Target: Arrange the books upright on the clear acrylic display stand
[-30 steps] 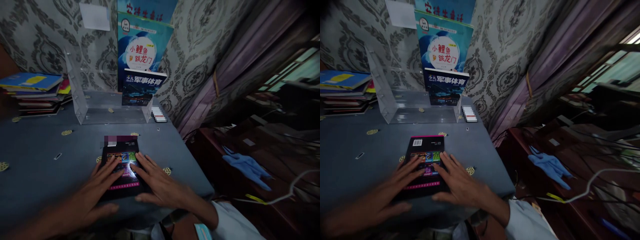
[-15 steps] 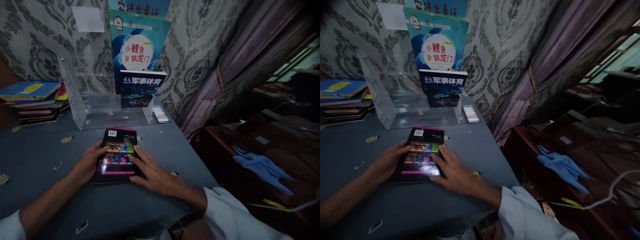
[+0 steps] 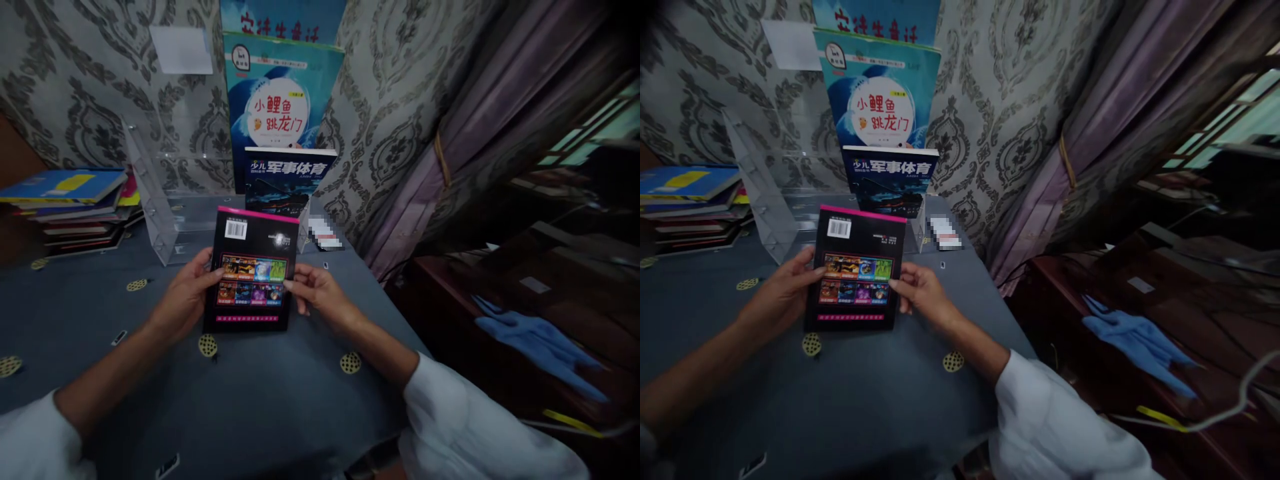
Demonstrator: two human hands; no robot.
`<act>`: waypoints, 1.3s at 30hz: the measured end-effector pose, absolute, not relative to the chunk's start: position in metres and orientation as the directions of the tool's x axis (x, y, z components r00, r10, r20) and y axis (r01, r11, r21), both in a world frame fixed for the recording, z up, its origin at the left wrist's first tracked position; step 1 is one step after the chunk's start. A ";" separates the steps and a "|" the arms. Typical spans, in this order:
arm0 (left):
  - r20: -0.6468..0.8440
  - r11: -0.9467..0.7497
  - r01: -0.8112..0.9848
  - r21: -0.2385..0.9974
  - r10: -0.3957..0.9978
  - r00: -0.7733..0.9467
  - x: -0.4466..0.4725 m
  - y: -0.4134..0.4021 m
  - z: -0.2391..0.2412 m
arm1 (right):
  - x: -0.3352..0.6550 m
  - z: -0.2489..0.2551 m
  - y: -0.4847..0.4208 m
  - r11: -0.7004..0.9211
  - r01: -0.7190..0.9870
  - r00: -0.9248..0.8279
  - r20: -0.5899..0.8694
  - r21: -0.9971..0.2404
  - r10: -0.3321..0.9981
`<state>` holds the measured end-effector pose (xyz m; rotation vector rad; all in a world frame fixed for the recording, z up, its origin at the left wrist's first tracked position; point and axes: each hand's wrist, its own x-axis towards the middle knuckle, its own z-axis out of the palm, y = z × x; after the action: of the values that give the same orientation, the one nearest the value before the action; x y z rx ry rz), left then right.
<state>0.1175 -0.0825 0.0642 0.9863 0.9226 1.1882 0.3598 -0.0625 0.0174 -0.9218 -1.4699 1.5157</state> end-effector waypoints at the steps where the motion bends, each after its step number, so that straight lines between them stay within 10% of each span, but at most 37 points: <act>1: 0.023 0.016 -0.276 0.961 0.990 0.138 0.117 -0.079 0.066 | 0.361 0.025 -0.060 0.086 -0.053 -0.391 0.100 -0.995 0.915; 8: 0.406 -0.554 0.289 0.781 0.802 0.439 0.091 -0.068 0.045 | 0.379 0.024 -0.061 0.671 0.391 -0.450 0.505 -0.629 0.736; 20: 0.306 -0.680 0.462 0.570 0.697 0.649 0.078 -0.077 -0.015 | 0.375 -0.008 -0.061 0.676 0.599 -0.581 0.347 -0.429 0.736; 28: 0.302 -0.700 0.513 0.497 0.694 0.654 0.085 -0.084 -0.016 | 0.282 0.000 -0.036 0.724 0.406 -0.754 0.243 -0.557 0.610; 39: 0.234 -0.673 0.536 0.509 0.708 0.667 0.080 -0.082 -0.019 | 0.346 -0.021 -0.013 0.602 0.601 -0.606 0.191 -0.526 0.772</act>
<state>0.0804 -0.0824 -0.0191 2.4837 0.9747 0.5889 0.3458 -0.0126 -0.0213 -1.0991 -2.4294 0.5836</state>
